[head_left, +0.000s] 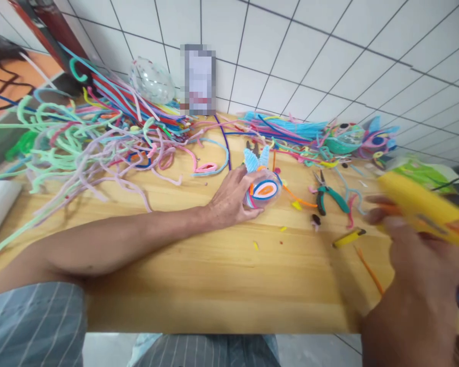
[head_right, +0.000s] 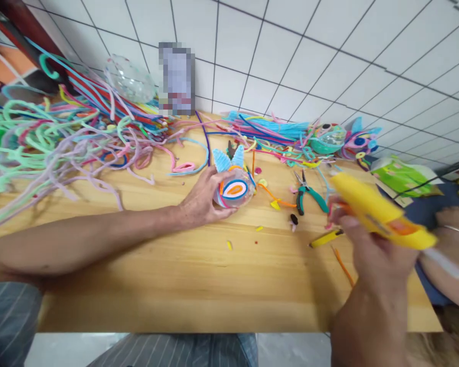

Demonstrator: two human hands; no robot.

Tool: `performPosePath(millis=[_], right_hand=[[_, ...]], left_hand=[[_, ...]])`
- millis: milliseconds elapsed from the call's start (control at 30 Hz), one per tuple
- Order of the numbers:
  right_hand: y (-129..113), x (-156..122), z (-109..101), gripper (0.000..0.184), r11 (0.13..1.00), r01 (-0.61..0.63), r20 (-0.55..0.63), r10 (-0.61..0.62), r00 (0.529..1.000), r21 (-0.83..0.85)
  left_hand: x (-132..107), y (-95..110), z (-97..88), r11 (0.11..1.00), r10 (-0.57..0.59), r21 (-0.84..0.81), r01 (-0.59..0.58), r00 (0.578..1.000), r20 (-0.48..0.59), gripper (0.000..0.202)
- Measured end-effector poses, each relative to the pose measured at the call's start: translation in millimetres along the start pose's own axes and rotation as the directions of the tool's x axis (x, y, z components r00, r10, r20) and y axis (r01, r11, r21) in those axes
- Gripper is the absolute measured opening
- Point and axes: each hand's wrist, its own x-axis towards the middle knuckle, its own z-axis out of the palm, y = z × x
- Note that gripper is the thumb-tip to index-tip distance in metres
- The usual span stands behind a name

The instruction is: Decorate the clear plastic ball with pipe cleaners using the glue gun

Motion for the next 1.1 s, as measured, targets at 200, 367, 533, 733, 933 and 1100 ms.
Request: performPosePath(millis=[200,367,533,733,933,1100], right_hand=[[-27.9,-36.8,23.4,0.017,0.978,0.206,0.422,-0.168,0.891,-0.046],[-35.6,-35.9,30.3,0.021,0.902,0.419,0.495,-0.321,0.807,-0.099],[-34.4,-39.9,32.5,0.028,0.891,0.447,0.518,-0.347,0.782,-0.078],[-34.1,-41.4,35.4,0.022,0.893,0.444,0.550,-0.333,0.766,-0.078],[-38.6,-40.0,39.6,0.022,0.880,0.471,0.571,-0.356,0.740,-0.061],[-37.8,-41.8,41.0,0.021,0.907,0.416,0.592,-0.302,0.747,-0.062]], left_hand=[[-3.3,-3.7,3.0,0.997,0.024,0.076,-0.028,0.998,0.052,0.091],[-4.6,-4.1,5.2,0.993,0.059,0.098,-0.064,0.997,0.058,0.088],[-5.3,-5.1,6.2,0.991,0.045,0.120,-0.056,0.995,0.088,0.091],[-6.0,-5.9,6.4,0.989,0.043,0.138,-0.055,0.995,0.090,0.088],[-6.3,-7.1,6.3,0.994,0.053,0.092,-0.062,0.994,0.100,0.085],[-6.2,-6.8,6.5,0.993,0.042,0.105,-0.053,0.994,0.099,0.083]])
